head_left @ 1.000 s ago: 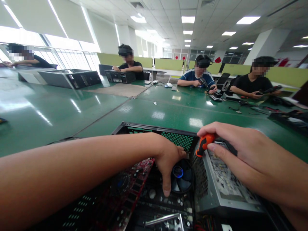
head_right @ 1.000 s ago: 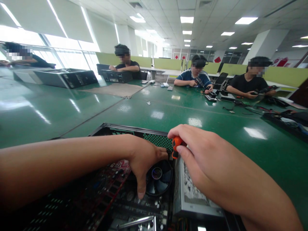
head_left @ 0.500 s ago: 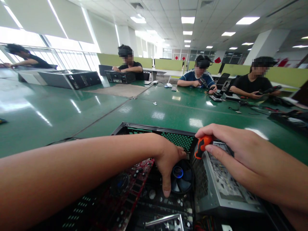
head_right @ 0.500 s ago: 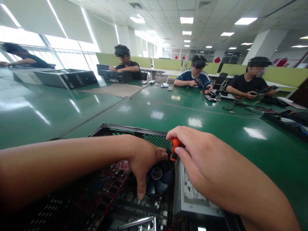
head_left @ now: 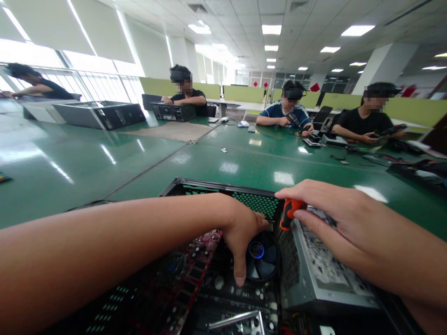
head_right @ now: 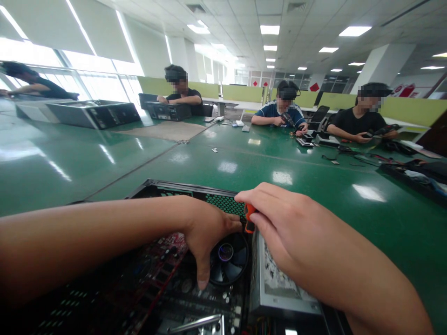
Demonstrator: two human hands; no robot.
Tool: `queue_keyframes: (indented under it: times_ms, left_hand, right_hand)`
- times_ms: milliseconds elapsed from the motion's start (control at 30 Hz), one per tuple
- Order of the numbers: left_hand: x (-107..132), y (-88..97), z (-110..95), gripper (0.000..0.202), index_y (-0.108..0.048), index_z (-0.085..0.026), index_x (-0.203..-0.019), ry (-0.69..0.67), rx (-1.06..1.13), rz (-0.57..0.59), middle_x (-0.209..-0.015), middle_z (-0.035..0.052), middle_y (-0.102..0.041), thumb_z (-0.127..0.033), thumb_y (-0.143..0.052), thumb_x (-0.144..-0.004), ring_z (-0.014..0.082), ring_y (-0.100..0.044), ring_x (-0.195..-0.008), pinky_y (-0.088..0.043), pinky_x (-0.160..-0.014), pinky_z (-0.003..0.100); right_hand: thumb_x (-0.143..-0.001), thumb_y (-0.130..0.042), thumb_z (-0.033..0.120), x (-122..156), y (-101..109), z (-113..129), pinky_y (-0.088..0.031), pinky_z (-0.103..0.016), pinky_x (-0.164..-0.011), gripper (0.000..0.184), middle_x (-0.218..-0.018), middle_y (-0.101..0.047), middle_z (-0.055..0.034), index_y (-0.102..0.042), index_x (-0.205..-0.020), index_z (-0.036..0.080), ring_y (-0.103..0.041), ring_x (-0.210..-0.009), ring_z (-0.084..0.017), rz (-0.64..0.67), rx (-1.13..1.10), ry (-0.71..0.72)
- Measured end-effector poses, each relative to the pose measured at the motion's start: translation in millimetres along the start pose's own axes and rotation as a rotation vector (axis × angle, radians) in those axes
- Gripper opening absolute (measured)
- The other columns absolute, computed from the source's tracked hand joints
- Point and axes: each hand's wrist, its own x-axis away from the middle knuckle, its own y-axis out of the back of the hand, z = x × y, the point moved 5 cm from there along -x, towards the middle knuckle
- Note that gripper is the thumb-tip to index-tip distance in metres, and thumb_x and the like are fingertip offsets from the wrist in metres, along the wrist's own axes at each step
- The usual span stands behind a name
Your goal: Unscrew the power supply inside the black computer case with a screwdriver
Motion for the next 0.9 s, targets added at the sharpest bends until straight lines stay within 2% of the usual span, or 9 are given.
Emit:
queue_keyframes:
  times_ms: [100,233,300,467,567,767,900]
  left_hand:
    - [1,0.5,0,0.122,-0.027,-0.011,-0.152,-0.012,0.009,-0.003,-0.155,0.0187,-0.034,-0.041,-0.080,-0.046,0.0315,-0.039,-0.140,-0.031,-0.115,0.037]
    - [5,-0.8,1,0.119,-0.027,-0.012,-0.151,-0.026,0.042,-0.024,-0.157,0.0166,-0.031,-0.039,-0.080,-0.048,0.0305,-0.033,-0.144,-0.027,-0.118,0.037]
    - [6,-1.1,1,0.119,-0.027,-0.013,-0.151,-0.020,0.056,-0.031,-0.156,0.0160,-0.034,-0.039,-0.080,-0.048,0.0320,-0.033,-0.144,-0.028,-0.117,0.038]
    - [5,1.7,-1,0.115,-0.035,-0.015,-0.148,-0.014,0.081,-0.056,-0.151,0.0133,-0.043,-0.038,-0.081,-0.045,0.0336,-0.041,-0.139,-0.034,-0.115,0.040]
    - [4,1.4,1,0.110,-0.042,-0.015,-0.144,-0.027,0.080,-0.062,-0.146,0.0124,-0.049,-0.037,-0.082,-0.044,0.0335,-0.044,-0.136,-0.036,-0.113,0.039]
    - [-2,-3.8,5,0.085,-0.061,-0.024,-0.124,-0.069,0.100,-0.017,-0.128,0.0040,-0.065,-0.036,-0.082,-0.043,0.0325,-0.052,-0.128,-0.042,-0.107,0.036]
    - [-1,-3.8,5,0.088,-0.057,-0.022,-0.128,-0.058,0.084,-0.009,-0.129,0.0058,-0.064,-0.037,-0.081,-0.045,0.0330,-0.052,-0.128,-0.043,-0.106,0.036]
  right_hand:
    - [-0.099,-0.045,0.021,-1,-1,-1,-0.053,-0.035,-0.088,0.036,-0.122,-0.068,-0.0033,-0.053,-0.133,0.027,-0.065,-0.108,-0.020,0.008,0.000,-0.017]
    - [-0.098,-0.050,0.033,-2,6,4,-0.053,-0.031,-0.076,0.019,-0.106,-0.073,0.0009,-0.062,-0.114,0.030,-0.069,-0.092,-0.019,-0.088,-0.052,-0.059]
    - [-0.099,-0.050,0.033,-2,9,8,-0.052,-0.031,-0.072,0.017,-0.102,-0.073,0.0018,-0.063,-0.109,0.031,-0.069,-0.088,-0.018,-0.106,-0.077,-0.043]
    - [-0.099,-0.049,0.030,4,8,10,-0.052,-0.029,-0.070,0.017,-0.101,-0.072,0.0031,-0.062,-0.110,0.033,-0.069,-0.085,-0.017,-0.011,-0.076,-0.008]
    - [-0.099,-0.049,0.033,9,10,9,-0.053,-0.029,-0.071,0.017,-0.103,-0.072,0.0043,-0.061,-0.111,0.035,-0.069,-0.089,-0.017,-0.034,-0.087,-0.032]
    - [-0.099,-0.048,0.037,10,4,20,-0.054,-0.027,-0.070,0.019,-0.104,-0.072,0.0071,-0.058,-0.114,0.040,-0.070,-0.087,-0.016,-0.016,-0.139,0.038]
    - [-0.099,-0.048,0.036,9,4,18,-0.055,-0.027,-0.069,0.018,-0.102,-0.073,0.0050,-0.060,-0.112,0.037,-0.071,-0.085,-0.016,-0.037,-0.138,0.023]
